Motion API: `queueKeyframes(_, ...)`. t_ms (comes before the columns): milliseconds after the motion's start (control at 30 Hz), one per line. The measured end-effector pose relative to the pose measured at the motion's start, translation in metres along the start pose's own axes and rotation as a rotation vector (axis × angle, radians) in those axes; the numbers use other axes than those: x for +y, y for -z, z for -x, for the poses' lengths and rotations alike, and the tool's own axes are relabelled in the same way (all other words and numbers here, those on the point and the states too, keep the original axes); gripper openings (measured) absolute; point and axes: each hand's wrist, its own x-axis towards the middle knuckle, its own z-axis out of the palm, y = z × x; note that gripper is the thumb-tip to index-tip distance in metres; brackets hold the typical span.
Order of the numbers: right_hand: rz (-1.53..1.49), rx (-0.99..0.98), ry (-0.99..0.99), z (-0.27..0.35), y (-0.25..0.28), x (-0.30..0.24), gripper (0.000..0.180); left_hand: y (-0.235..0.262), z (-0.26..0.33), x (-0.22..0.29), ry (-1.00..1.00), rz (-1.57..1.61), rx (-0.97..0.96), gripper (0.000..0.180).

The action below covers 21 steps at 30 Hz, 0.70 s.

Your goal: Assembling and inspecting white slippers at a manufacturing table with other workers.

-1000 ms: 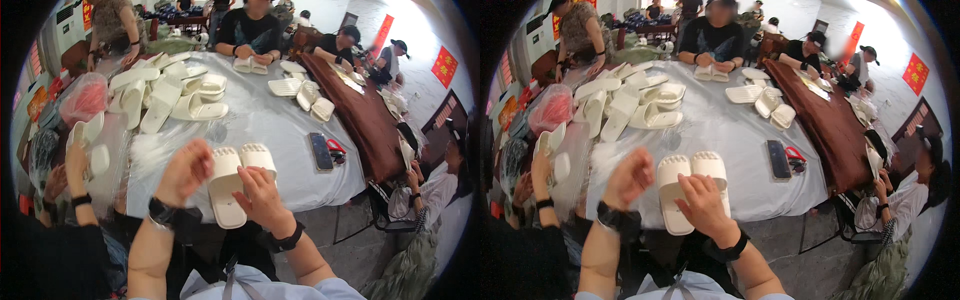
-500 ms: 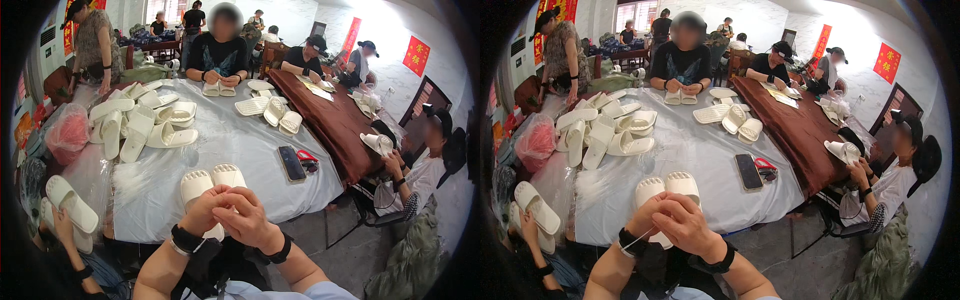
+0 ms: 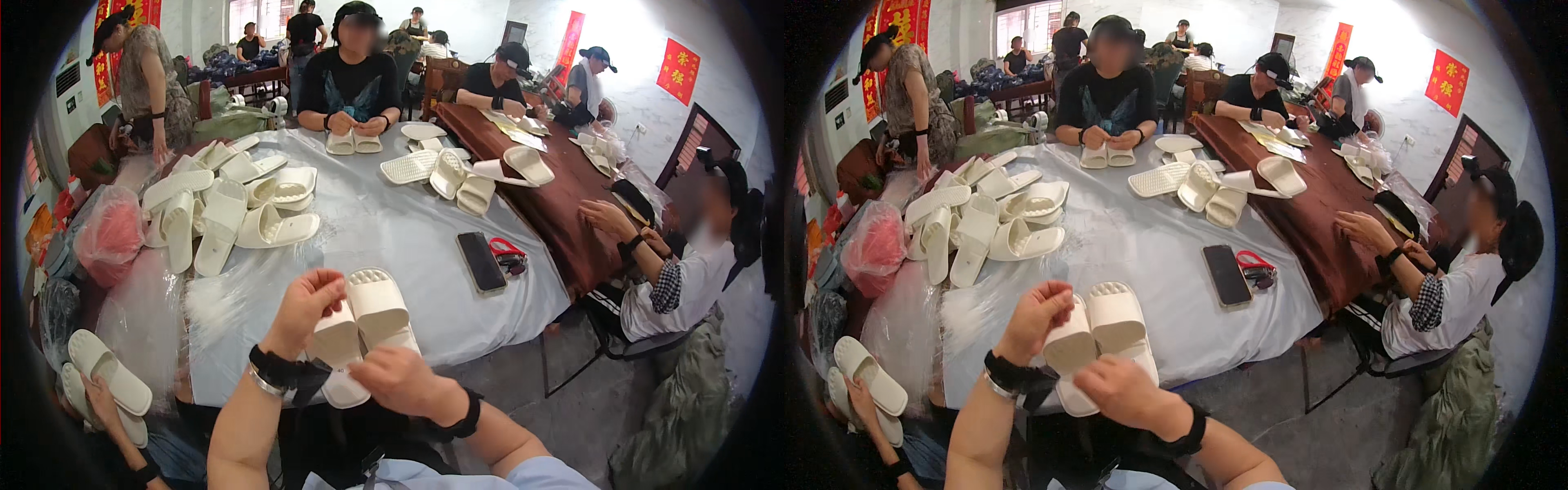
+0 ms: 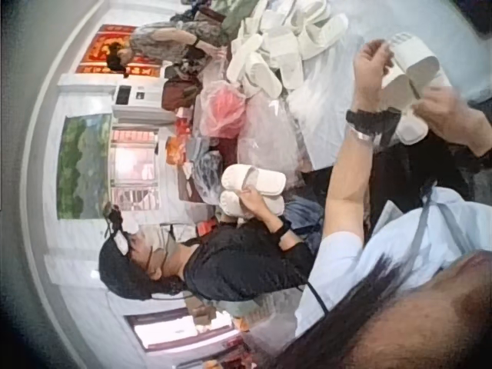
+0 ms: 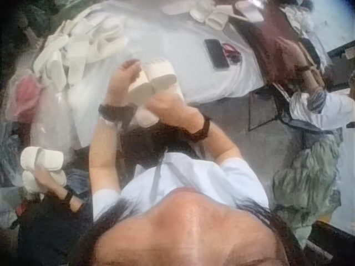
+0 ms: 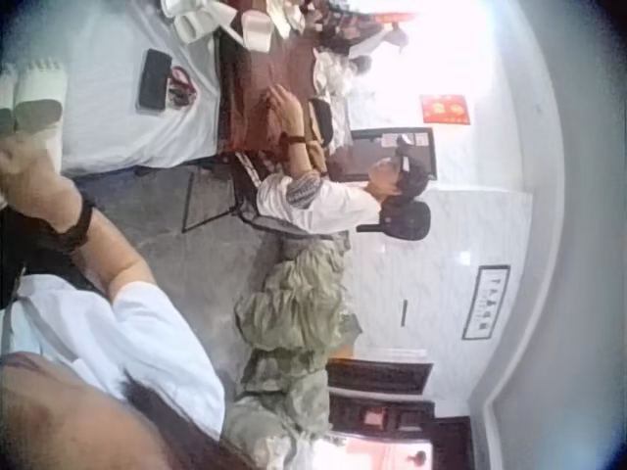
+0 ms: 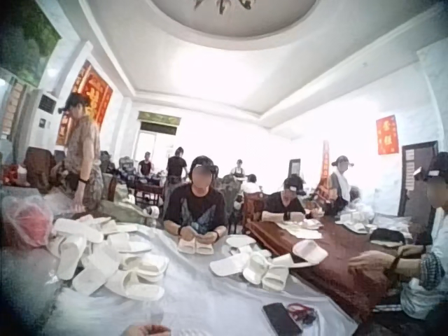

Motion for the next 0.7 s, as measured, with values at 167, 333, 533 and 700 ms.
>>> queueKeyframes(167,0.274,0.174,-0.223,0.027,0.034,0.044,0.010,0.046,-0.025,-0.009,-0.020,-0.192,0.163,0.025)
queueKeyframes(333,0.362,0.232,-0.336,0.020,0.060,0.035,0.009,0.071,-0.035,-0.017,-0.327,-0.971,0.078,0.055)
queueKeyframes(533,0.306,0.161,-0.340,0.028,0.017,0.028,0.010,0.070,-0.016,-0.030,-0.210,-1.055,-0.028,0.049)
queueKeyframes(700,0.339,-0.216,-0.397,0.037,0.002,0.023,0.004,0.058,0.005,-0.020,-0.147,-1.253,-0.040,0.038)
